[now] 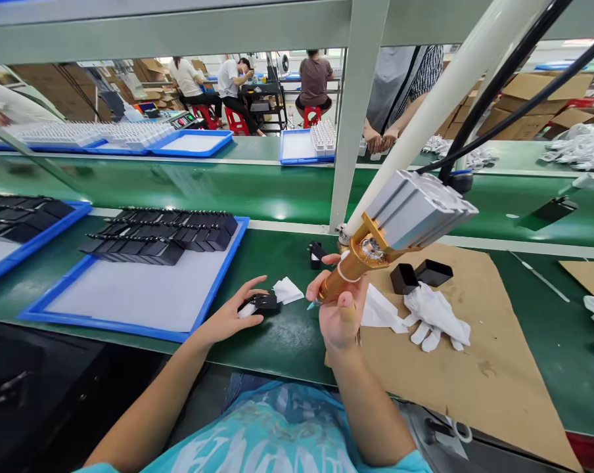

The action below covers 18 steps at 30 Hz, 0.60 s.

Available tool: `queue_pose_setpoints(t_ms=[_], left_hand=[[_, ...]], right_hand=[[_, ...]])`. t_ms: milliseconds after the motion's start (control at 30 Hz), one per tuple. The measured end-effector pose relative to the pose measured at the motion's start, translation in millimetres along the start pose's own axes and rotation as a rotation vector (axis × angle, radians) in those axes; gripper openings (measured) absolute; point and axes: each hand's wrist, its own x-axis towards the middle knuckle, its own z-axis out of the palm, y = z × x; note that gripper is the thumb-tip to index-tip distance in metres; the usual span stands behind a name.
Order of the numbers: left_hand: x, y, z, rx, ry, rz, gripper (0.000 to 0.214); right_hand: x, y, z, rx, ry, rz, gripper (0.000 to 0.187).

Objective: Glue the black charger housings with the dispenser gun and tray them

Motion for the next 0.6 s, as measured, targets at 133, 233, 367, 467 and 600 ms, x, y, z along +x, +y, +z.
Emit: queue_pose_setpoints(t_ms=[133, 233, 367, 467, 600], left_hand=[[12.6, 1.1, -0.9, -0.099, -0.103, 0.062, 0.062], [16.8, 5.4, -1.4, -0.070, -0.185, 0.129, 0.040], [17.7, 7.8, 2.1, -0.007, -0.138, 0.143, 0.032], [16.1, 7.6, 6.6, 0.077, -0.048, 0.153, 0.032], [6.6, 8.0, 10.5, 0.204, 0.087, 0.137, 0.045]], right_hand=[[0.7, -1.0, 1.5, -0.030, 0.021, 0.007, 0.036], [1.2, -0.3, 1.4, -0.063, 0.036, 0.005, 0.038], [1.4, 0.8, 1.0, -0.063, 0.032, -0.001, 0.036], [1.6, 0.9, 1.5, -0.051, 0.024, -0.007, 0.036], [1.4, 0.8, 1.8, -0.055, 0.020, -0.017, 0.036]])
